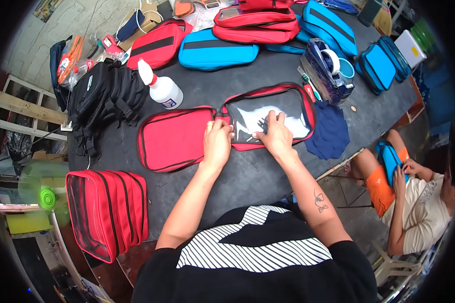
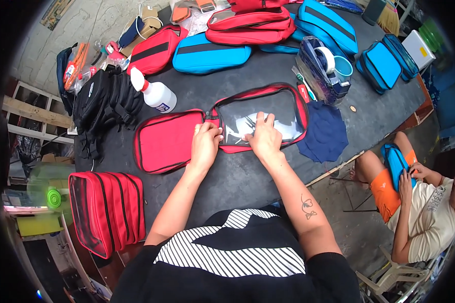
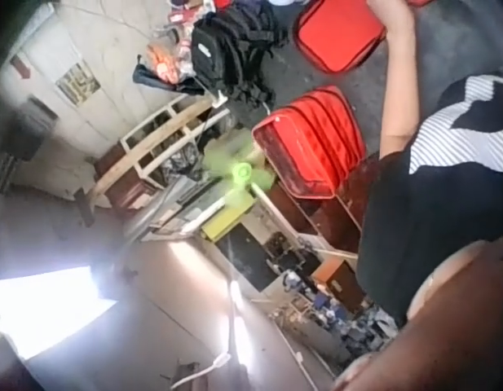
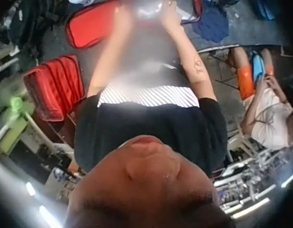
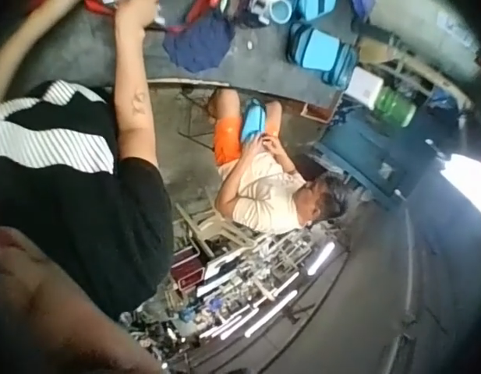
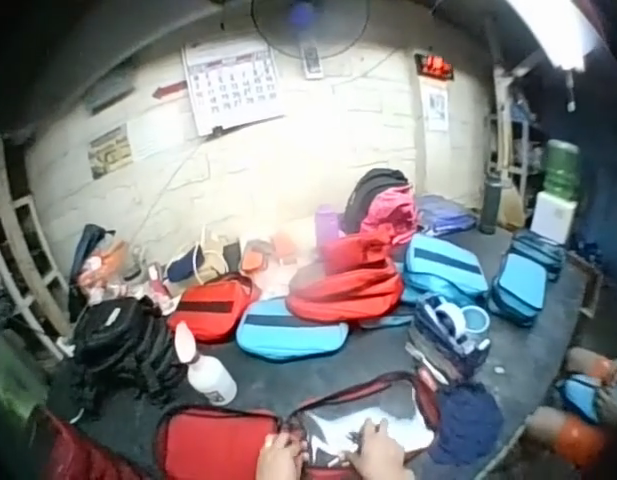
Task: Clean and inspect small red storage pouches on a workbench area.
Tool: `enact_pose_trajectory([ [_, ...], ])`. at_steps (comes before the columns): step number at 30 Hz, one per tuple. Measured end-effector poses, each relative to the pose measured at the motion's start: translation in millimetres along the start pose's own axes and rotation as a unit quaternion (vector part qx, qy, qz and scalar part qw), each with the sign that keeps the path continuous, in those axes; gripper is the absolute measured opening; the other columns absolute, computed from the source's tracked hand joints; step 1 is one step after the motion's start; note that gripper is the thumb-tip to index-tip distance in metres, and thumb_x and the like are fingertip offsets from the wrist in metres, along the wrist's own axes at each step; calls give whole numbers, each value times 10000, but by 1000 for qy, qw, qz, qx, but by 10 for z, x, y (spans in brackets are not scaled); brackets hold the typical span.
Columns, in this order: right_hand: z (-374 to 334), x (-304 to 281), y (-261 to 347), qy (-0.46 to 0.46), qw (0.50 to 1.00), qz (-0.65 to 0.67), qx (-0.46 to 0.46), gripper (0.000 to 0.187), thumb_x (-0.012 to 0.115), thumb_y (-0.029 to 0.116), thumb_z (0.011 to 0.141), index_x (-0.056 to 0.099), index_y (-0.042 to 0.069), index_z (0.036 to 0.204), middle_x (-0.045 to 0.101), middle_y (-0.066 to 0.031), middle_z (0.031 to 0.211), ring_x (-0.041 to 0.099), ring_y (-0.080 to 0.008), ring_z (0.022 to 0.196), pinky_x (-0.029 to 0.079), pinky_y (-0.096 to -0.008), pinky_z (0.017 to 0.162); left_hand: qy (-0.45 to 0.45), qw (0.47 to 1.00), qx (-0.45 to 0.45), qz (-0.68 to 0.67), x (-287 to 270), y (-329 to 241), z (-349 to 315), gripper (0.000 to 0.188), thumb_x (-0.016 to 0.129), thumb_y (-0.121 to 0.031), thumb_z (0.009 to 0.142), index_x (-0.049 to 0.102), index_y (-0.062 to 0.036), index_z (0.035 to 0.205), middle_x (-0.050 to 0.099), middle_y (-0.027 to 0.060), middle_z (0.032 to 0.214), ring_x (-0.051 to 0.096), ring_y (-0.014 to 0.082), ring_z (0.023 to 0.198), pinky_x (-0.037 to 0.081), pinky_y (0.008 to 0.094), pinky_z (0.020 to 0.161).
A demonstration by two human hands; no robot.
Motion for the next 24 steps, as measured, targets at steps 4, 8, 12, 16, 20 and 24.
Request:
enact_pose_trajectory([
  [4, 19, 0, 13, -2, 1000, 17, -5, 595, 822, 289, 677, 463, 70, 1099, 487, -157, 1087, 621, -373, 891, 518, -463, 733, 6, 987, 45, 152, -71, -158, 7, 137, 711, -151, 738, 724, -56, 837, 575, 94, 977, 511, 301, 1016, 413, 430, 893],
  [8, -52, -8, 209, -41, 996, 12, -80, 527, 778, 158, 716, 454, 62, 1121, 479, -190, 1076, 586, -409, 935, 499, -480, 774, 11, 993, 26, 115, -101, -122, 58, 155, 750, -163, 697, 738, -61, 813, 601, 60, 934, 499, 278, 1021, 405, 405, 886],
  [12, -98, 10, 393, -69, 974, 112, -184, 381, 720, 122, 764, 513, 68, 1079, 520, -156, 1013, 570, -359, 957, 447, -476, 797, -85, 996, 9, 8, -35, 50, -6, 97, 721, -92, 699, 695, -38, 774, 645, 64, 856, 525, 294, 978, 417, 406, 867],
  [16, -66, 103, 363, -54, 980, 98, -164, 348, 729, 148, 757, 542, 72, 1041, 530, -135, 957, 575, -339, 922, 444, -461, 806, -131, 991, 16, -7, -29, 46, -35, 36, 663, -35, 736, 631, -21, 745, 646, 83, 834, 538, 303, 932, 413, 412, 856],
  [20, -83, 139, 410, -56, 978, 77, -183, 318, 745, 157, 735, 580, 84, 996, 533, -119, 953, 577, -319, 906, 441, -443, 796, -127, 992, -1, -20, -27, 102, -25, 28, 635, -17, 753, 614, -22, 735, 645, 72, 822, 528, 287, 918, 397, 402, 862],
  [24, -121, 163, 429, -71, 970, 81, -220, 229, 754, 157, 706, 630, 85, 886, 538, -78, 904, 572, -280, 881, 425, -423, 783, -122, 992, -12, -20, -34, 103, -26, 29, 630, -23, 760, 612, -37, 742, 645, 52, 830, 526, 281, 928, 395, 408, 839],
])
Point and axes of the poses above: each hand's wrist, its own z-axis towards the middle knuckle, its own x-axis out of the palm, y = z × x, the point moved 7 cm from there along z, towards the middle knuckle
